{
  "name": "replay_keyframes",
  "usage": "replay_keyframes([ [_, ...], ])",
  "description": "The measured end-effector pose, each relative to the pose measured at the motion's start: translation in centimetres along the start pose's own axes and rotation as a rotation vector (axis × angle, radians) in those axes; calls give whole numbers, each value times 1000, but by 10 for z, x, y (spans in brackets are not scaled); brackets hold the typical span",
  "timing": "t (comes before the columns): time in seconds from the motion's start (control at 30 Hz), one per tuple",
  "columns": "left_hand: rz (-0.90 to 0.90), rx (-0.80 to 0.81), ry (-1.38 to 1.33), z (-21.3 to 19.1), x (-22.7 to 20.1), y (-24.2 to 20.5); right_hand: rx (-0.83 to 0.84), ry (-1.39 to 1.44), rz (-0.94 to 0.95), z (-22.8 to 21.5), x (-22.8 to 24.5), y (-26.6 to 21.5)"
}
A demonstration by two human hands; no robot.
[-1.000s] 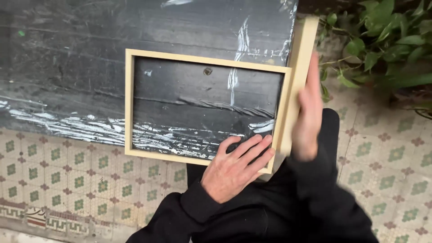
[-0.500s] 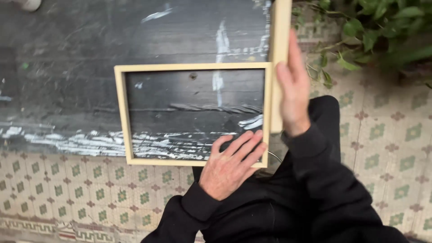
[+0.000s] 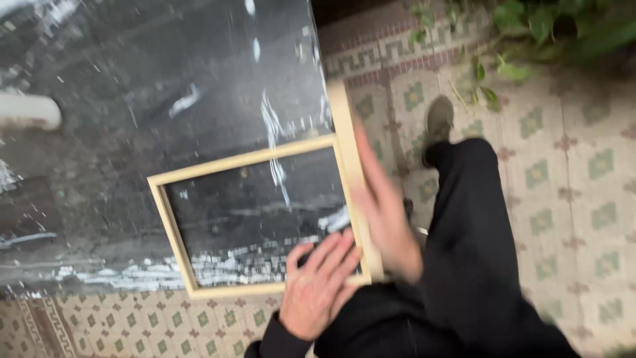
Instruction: The person is using a sanding block to smooth the surface and edges of a wooden picture frame on a workbench.
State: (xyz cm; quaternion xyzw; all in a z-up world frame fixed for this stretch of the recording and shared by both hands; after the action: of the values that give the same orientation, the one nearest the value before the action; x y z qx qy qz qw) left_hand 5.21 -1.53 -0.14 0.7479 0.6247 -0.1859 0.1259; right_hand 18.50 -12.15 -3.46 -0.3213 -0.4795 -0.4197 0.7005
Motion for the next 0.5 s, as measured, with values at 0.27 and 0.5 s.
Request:
replay_keyframes([
  [0.27, 13, 0, 4, 8, 2, 0, 18, -122, 14, -6, -11, -2],
  [0.5, 7, -20, 49, 11, 9, 4, 52, -67, -29, -9, -9, -44],
])
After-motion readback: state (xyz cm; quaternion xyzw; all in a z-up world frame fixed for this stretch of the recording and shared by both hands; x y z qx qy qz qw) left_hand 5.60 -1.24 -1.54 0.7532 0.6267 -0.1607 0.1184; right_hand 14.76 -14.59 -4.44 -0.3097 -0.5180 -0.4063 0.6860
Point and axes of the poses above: each hand's wrist, its own y-axis towards the middle knuckle, its own z-axis out of the palm, x = y × z, the point moved 4 cm from there along y, towards the middle knuckle, and after that the axes turned 2 degrees about -x, right-handed, at the moved point
